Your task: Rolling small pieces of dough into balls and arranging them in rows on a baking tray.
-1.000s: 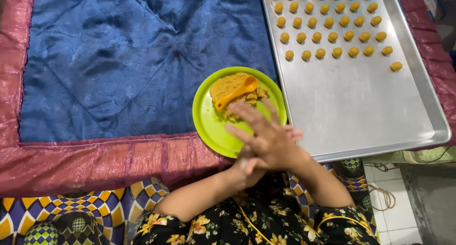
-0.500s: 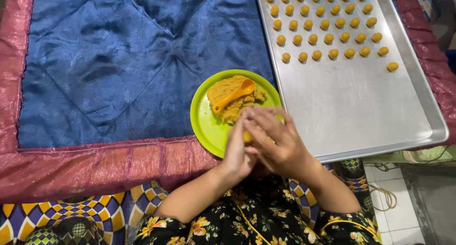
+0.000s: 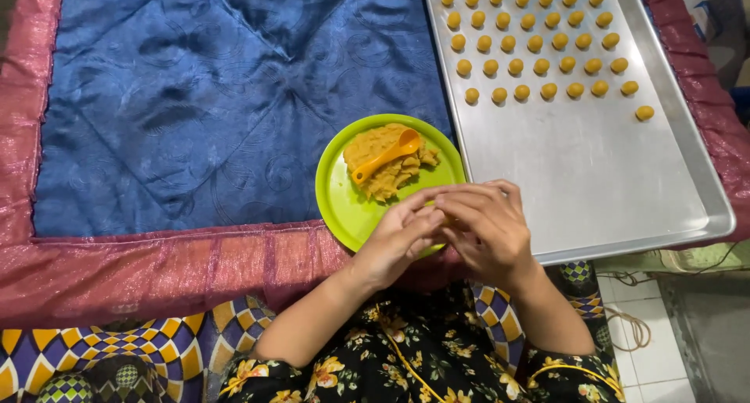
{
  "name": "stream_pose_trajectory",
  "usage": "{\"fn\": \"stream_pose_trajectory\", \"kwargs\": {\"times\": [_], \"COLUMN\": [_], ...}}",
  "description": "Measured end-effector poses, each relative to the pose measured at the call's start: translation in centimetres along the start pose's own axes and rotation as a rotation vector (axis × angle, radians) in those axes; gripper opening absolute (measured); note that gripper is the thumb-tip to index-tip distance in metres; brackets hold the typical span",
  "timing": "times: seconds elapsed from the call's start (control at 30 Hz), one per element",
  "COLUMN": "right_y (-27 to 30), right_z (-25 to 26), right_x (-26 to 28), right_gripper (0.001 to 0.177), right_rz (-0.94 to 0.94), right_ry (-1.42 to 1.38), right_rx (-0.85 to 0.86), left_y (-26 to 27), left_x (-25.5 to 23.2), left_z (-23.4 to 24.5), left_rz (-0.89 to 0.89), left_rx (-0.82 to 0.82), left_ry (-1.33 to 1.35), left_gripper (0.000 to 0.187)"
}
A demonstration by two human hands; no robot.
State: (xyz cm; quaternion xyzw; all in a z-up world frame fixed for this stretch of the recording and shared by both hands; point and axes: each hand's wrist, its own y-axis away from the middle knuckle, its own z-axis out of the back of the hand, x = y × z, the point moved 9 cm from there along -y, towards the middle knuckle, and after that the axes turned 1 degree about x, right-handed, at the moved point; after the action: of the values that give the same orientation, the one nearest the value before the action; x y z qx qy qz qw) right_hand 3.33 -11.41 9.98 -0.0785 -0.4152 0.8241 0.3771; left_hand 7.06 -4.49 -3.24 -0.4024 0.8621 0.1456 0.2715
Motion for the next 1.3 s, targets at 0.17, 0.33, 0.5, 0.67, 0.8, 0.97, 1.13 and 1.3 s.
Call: {"fn": "stream_pose_trajectory", "kwargs": {"times": [0.17, 0.33, 0.5, 0.67, 0.8, 0.97, 1.13, 1.3], "right_y": [-0.2, -0.1, -0.8, 0.7, 1.7, 4.2, 8.7, 12.3], "right_z": [0.2, 0.6, 0.8, 0.1, 7.5, 13.4, 13.7, 13.2], "right_x": [0.2, 0.4, 1.1, -1.8, -10.6, -24.7, -34.6, -40.9], "right_gripper": [0.048, 0.039, 0.044, 0.041, 0.031, 0.032, 0.031, 0.044], "right_rz": [0.021, 0.077, 0.142, -0.029, -0.409, -0.74, -0.942, -0.81], "right_ry": [-0.075, -0.066, -0.029, -0.002, -0.476, -0.552, -0.299, 0.179], "right_rx": [-0.033, -0.04, -0.044, 0.236, -0.027, -0.105, 0.023, 0.218], "left_y": [0.2, 0.2, 0.1, 0.3, 0.5, -0.2, -1.3, -2.1], "left_x": [-2.4, -2.4, -2.5, -3.0, -3.7, -2.4, -1.8, -1.4], "left_z": [-0.2, 0.0, 0.3, -0.9, -1.6, -0.2, 0.2, 0.5], "left_rz": [-0.167, -0.193, -0.219, -0.235, -0.211, -0.071, -0.075, -0.076], "left_rx": [0.015, 0.008, -0.009, 0.023, 0.037, 0.021, 0.0, 0.002], "left_ry": [-0.134, -0.239, -0.272, -0.286, -0.375, -0.277, -0.309, -0.294], "left_gripper": [0.054, 0.049, 0.052, 0.079, 0.09, 0.061, 0.057, 0.049]}}
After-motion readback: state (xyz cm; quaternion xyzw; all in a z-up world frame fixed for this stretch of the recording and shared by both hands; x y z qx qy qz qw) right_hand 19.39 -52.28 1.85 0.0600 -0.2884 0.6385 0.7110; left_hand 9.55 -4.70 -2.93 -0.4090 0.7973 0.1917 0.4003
